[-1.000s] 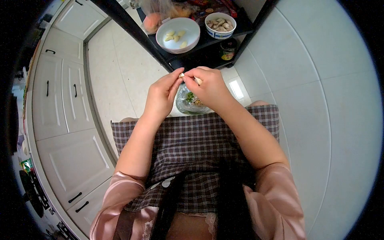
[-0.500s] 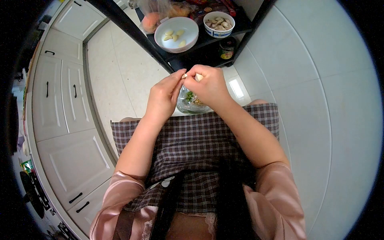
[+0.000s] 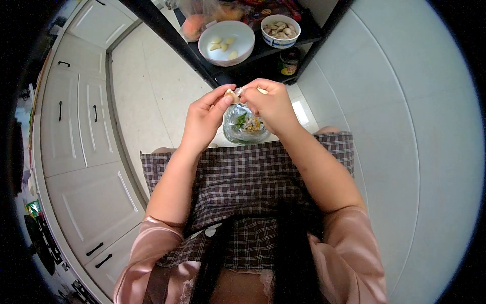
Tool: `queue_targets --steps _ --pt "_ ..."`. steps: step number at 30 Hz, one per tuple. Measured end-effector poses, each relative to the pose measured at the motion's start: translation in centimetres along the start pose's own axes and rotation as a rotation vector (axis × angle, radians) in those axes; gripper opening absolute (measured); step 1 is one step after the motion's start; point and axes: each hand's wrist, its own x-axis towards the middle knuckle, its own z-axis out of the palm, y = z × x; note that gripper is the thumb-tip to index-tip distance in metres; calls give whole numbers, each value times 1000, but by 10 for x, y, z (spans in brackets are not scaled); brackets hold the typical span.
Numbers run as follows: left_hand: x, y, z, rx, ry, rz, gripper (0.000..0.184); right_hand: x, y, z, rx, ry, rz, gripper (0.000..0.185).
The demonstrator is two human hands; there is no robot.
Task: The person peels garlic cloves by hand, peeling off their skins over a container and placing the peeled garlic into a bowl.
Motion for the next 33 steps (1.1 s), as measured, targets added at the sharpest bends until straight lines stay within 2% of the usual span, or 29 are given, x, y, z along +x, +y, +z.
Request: queue_targets --steps 1,3,6,9,11,12,14,15,18,22,25,27,28,30,31,33 --pt "1 3 0 0 1 1 24 0 0 1 86 6 13 7" --pt "3 7 -2 -282 74 -141 27 0 -1 2 173 10 25 7" --pt "8 8 -9 -371 147 -78 31 0 -2 2 131 32 -17 8" --pt "10 9 -16 -310 198 -32 32 1 -2 -1 58 52 5 7" --pt "10 9 -20 -214 242 14 32 2 1 -6 -267 57 -27 8" --pt "10 7 -20 -215 242 10 32 2 4 -6 -267 59 -23 8" --pt "12 1 -19 -140 193 50 32 1 11 -4 -715 41 -211 9" --pt "13 -6 -19 -132 188 65 32 2 13 -4 -814 34 -202 10" --pt "14 -18 -18 -24 172 80 29 7 25 -7 -953 -23 -155 10" --pt "12 -16 -18 48 157 63 29 9 31 -9 -983 -1 -193 10" --pt "9 -9 -16 33 129 17 29 10 32 -10 -927 3 -186 12" --pt "7 -4 -15 20 106 -1 29 9 28 -6 -713 29 -136 15" --pt "7 -3 -14 13 92 -4 29 9 21 -3 -713 28 -136 15" --pt "8 -6 -13 4 71 19 28 9 4 2 -78 -26 207 21" --pt "8 -9 -13 -5 50 43 28 9 4 0 -78 -27 207 21" --pt "9 -13 -14 34 42 102 27 8 4 -4 12 -193 194 26"
